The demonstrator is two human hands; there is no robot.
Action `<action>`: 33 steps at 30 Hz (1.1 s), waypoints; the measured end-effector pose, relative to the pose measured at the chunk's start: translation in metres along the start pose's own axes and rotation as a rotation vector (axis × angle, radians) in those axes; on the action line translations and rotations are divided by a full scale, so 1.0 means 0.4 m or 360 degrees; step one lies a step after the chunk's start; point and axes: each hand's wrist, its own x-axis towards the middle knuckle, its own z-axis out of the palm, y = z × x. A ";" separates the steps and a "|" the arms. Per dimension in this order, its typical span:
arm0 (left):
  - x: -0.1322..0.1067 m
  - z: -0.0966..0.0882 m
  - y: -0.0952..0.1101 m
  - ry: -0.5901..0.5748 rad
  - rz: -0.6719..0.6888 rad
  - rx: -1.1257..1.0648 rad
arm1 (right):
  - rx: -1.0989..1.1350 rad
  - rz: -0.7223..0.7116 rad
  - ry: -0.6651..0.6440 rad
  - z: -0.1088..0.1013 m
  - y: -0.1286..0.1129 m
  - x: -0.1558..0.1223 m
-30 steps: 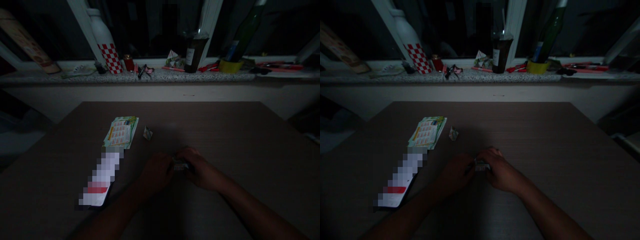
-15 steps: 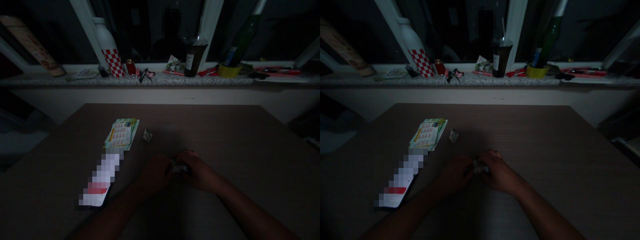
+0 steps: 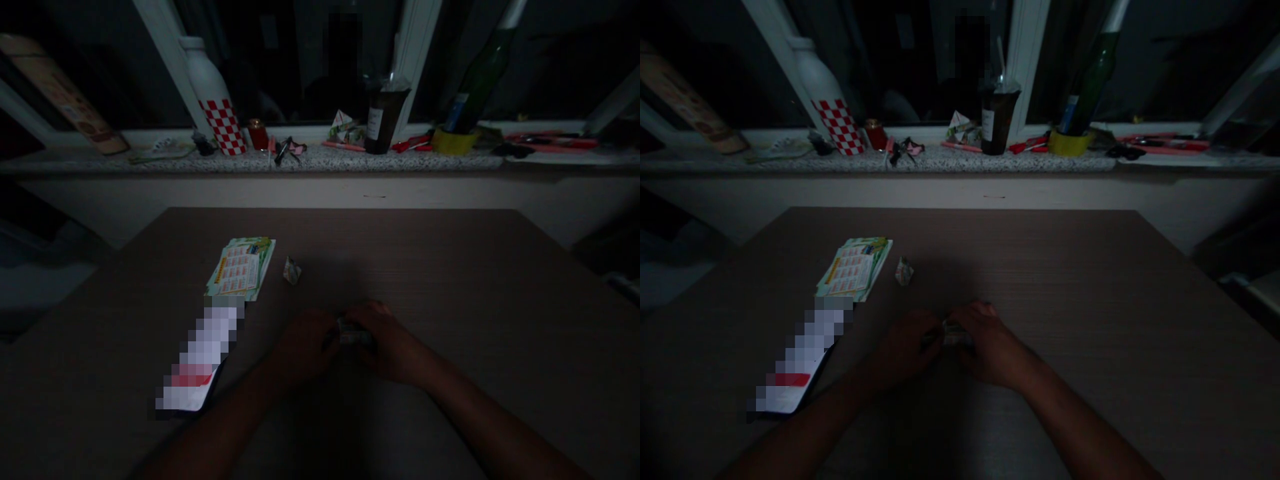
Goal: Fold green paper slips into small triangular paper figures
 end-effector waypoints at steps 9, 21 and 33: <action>-0.002 -0.008 0.001 -0.0042 0.0012 0.0028 | -0.0037 0.0014 -0.0020 0.004 0.005 0.001; -0.005 -0.003 -0.004 0.0019 0.0057 0.0008 | -0.0024 0.0031 0.0005 0.008 0.002 -0.006; -0.002 0.012 -0.011 0.0067 0.0054 0.0004 | -0.0074 0.0043 -0.0007 0.005 -0.003 -0.004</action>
